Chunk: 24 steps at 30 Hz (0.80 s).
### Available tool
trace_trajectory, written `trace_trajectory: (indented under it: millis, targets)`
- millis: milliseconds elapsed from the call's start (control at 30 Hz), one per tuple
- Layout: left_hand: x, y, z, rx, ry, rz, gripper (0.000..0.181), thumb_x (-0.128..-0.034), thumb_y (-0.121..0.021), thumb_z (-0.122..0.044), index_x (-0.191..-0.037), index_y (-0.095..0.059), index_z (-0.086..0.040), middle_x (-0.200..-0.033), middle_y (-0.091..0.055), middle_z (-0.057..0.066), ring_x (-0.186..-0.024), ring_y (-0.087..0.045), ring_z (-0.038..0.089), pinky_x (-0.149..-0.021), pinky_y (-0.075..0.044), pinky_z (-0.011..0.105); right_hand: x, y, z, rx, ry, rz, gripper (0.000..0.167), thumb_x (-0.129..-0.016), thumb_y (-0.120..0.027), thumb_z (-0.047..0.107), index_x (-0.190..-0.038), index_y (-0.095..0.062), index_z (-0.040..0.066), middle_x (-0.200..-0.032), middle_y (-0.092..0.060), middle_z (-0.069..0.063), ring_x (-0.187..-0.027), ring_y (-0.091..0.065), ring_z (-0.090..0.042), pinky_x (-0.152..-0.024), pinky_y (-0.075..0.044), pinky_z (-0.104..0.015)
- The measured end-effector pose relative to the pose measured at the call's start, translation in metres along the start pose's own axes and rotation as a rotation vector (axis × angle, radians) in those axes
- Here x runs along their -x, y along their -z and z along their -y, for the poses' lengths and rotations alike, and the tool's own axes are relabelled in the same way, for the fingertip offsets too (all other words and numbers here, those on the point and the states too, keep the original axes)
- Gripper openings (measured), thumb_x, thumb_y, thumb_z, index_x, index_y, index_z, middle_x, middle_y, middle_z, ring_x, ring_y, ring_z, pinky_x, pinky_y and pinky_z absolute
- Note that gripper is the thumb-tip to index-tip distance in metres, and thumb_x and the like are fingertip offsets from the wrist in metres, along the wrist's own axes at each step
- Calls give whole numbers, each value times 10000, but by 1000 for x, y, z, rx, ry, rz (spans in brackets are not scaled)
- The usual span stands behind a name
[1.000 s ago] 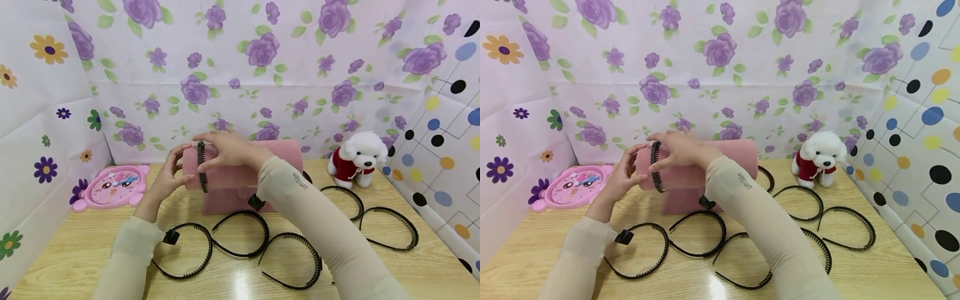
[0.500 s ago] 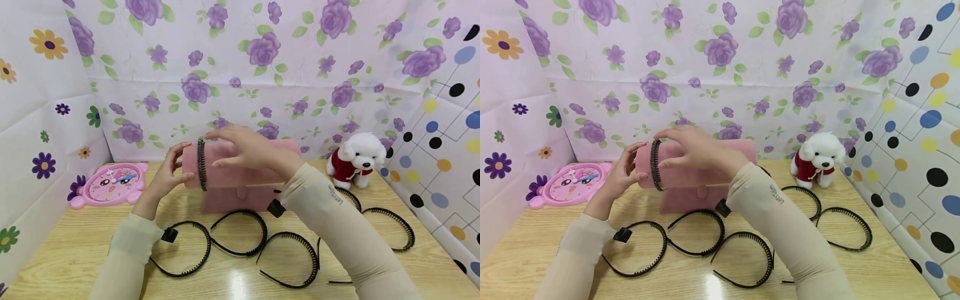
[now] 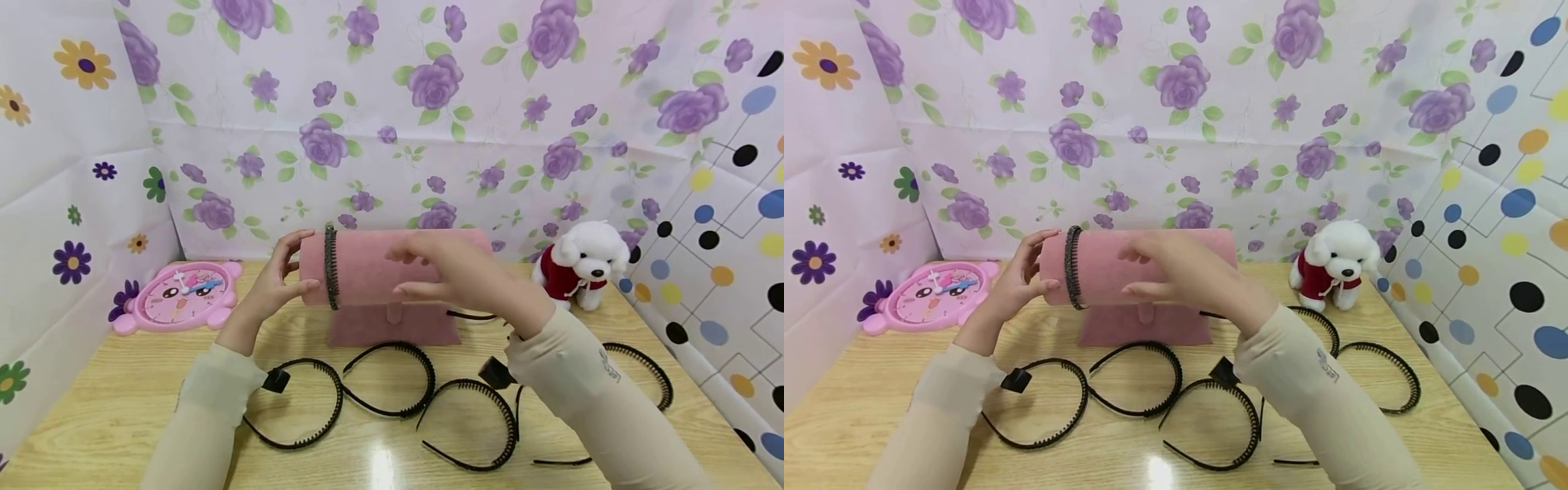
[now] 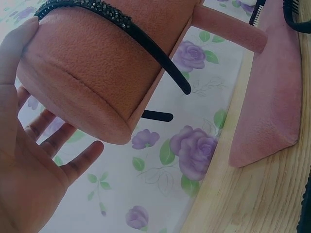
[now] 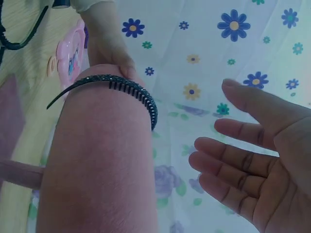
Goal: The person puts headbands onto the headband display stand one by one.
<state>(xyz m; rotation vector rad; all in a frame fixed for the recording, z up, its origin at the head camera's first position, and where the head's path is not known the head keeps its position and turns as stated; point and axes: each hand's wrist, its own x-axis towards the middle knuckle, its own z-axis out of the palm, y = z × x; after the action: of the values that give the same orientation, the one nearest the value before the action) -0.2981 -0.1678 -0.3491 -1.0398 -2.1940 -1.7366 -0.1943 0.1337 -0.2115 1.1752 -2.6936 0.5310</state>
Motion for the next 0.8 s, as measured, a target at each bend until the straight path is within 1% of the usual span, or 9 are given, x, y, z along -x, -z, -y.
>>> trace_trajectory:
  millis: [133, 267, 400, 533, 633, 733, 800]
  targets:
    - [0, 1, 0, -3, 0, 1, 779, -801, -663, 17, -1474, -294, -114, -1505, -307, 12, -1339, -323, 21, -1026, -339, 295, 17, -8, -6, 9, 18, -47, 308, -837, -749, 217, -1066, -643, 41, -1024, -693, -78, -907, -663, -184, -813, -545, -331]
    - [0, 1, 0, -2, 1, 1, 782, -801, -656, 35, -1476, -290, -114, -1519, -293, 52, -1346, -318, 22, -1025, -339, 276, 34, -15, -11, 13, -9, -41, 254, -838, -745, 209, -1030, -649, 74, -965, -686, -21, -840, -645, -109, -752, -545, -289]
    - [0, 1, -1, 4, 10, 0, 781, -805, -656, 28, -1478, -288, -121, -1524, -286, 76, -1340, -321, 19, -1031, -336, 297, 52, -24, -21, -10, -50, -6, 239, -840, -738, 191, -1047, -657, 101, -970, -677, 22, -840, -630, -69, -727, -532, -241]
    - [0, 0, -2, 8, 11, 1, 782, -804, -659, 22, -1478, -282, -107, -1524, -283, 90, -1337, -322, 14, -1023, -342, 256, 70, -32, -34, -18, -108, 46, 194, -859, -719, 201, -1032, -647, 148, -949, -656, 64, -853, -615, -59, -734, -525, -238]
    - [0, -1, -2, 9, 9, 2, 784, -805, -662, 18, -1478, -279, -102, -1517, -292, 54, -1337, -321, 11, -1014, -345, 226, 85, -37, -44, -31, -156, 93, 172, -884, -693, 230, -1045, -647, 189, -979, -656, 88, -884, -614, -65, -771, -529, -274]
    - [0, -1, -2, 11, 8, 0, 784, -803, -662, 15, -1478, -282, -106, -1500, -306, -14, -1335, -324, 16, -1024, -342, 261, 100, -44, -53, -50, -194, 129, 207, -897, -676, 242, -1097, -659, 190, -1040, -674, 79, -917, -629, -97, -783, -536, -299]
    - [0, 0, -2, 13, 8, -1, 784, -802, -663, 13, -1478, -284, -109, -1486, -311, -52, -1333, -327, 20, -1027, -339, 285, 109, -50, -59, -60, -204, 151, 224, -897, -674, 243, -1109, -661, 170, -1055, -678, 64, -919, -627, -110, -775, -534, -302]
